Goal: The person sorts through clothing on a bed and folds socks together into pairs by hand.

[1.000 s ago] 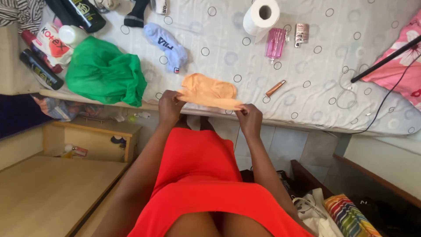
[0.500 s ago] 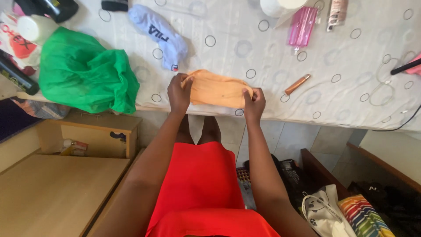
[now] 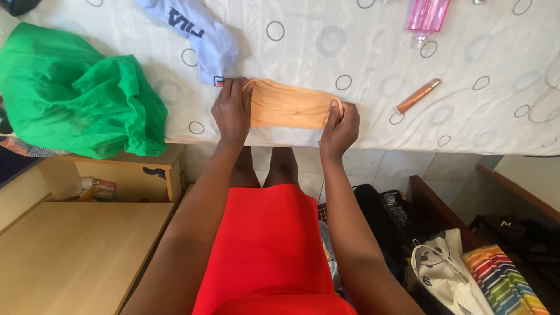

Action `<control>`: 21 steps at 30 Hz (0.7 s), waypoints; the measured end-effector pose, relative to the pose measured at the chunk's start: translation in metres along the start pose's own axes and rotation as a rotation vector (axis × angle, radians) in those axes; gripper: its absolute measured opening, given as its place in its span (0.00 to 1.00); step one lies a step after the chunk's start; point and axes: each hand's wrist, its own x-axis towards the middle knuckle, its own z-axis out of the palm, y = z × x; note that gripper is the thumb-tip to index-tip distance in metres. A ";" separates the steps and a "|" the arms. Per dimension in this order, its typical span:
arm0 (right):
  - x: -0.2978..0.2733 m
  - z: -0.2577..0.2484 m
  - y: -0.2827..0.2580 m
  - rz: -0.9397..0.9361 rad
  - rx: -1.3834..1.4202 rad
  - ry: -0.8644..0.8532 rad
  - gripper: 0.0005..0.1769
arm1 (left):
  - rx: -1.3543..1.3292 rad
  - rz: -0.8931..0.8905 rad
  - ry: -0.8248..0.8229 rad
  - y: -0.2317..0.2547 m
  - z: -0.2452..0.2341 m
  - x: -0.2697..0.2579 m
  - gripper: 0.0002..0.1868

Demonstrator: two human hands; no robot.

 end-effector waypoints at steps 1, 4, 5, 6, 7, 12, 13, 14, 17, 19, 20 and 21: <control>0.000 0.000 -0.001 -0.038 -0.039 0.005 0.14 | 0.009 0.016 0.005 0.000 0.000 0.002 0.07; -0.002 0.000 -0.008 0.061 -0.060 -0.039 0.13 | 0.018 0.037 0.030 0.003 0.000 0.006 0.09; -0.004 -0.002 -0.012 0.022 -0.077 0.010 0.16 | 0.005 0.024 0.044 0.008 0.001 0.001 0.12; -0.008 -0.005 -0.017 -0.017 -0.095 0.058 0.19 | -0.008 0.011 0.057 0.013 0.003 -0.006 0.15; -0.012 -0.004 -0.023 -0.060 -0.107 0.107 0.23 | -0.015 0.065 -0.001 0.018 0.004 -0.017 0.16; -0.034 0.022 -0.043 -0.208 -0.149 -0.263 0.36 | 0.075 0.249 -0.381 0.023 0.025 -0.055 0.30; -0.035 0.028 -0.041 -0.228 -0.203 -0.351 0.37 | 0.096 0.231 -0.400 0.017 0.028 -0.056 0.31; -0.035 0.031 -0.035 -0.212 -0.242 -0.354 0.37 | 0.117 0.213 -0.419 0.010 0.030 -0.052 0.33; -0.022 0.034 -0.014 -0.150 -0.357 -0.297 0.38 | 0.123 0.218 -0.376 0.004 0.032 -0.044 0.37; -0.018 0.032 -0.006 -0.078 -0.422 -0.195 0.38 | 0.101 0.222 -0.350 0.007 0.026 -0.041 0.40; -0.019 0.028 -0.004 -0.057 -0.353 -0.189 0.38 | 0.088 0.213 -0.350 0.012 0.025 -0.039 0.41; -0.018 0.024 -0.002 -0.034 -0.282 -0.176 0.39 | 0.074 0.211 -0.348 0.014 0.023 -0.036 0.42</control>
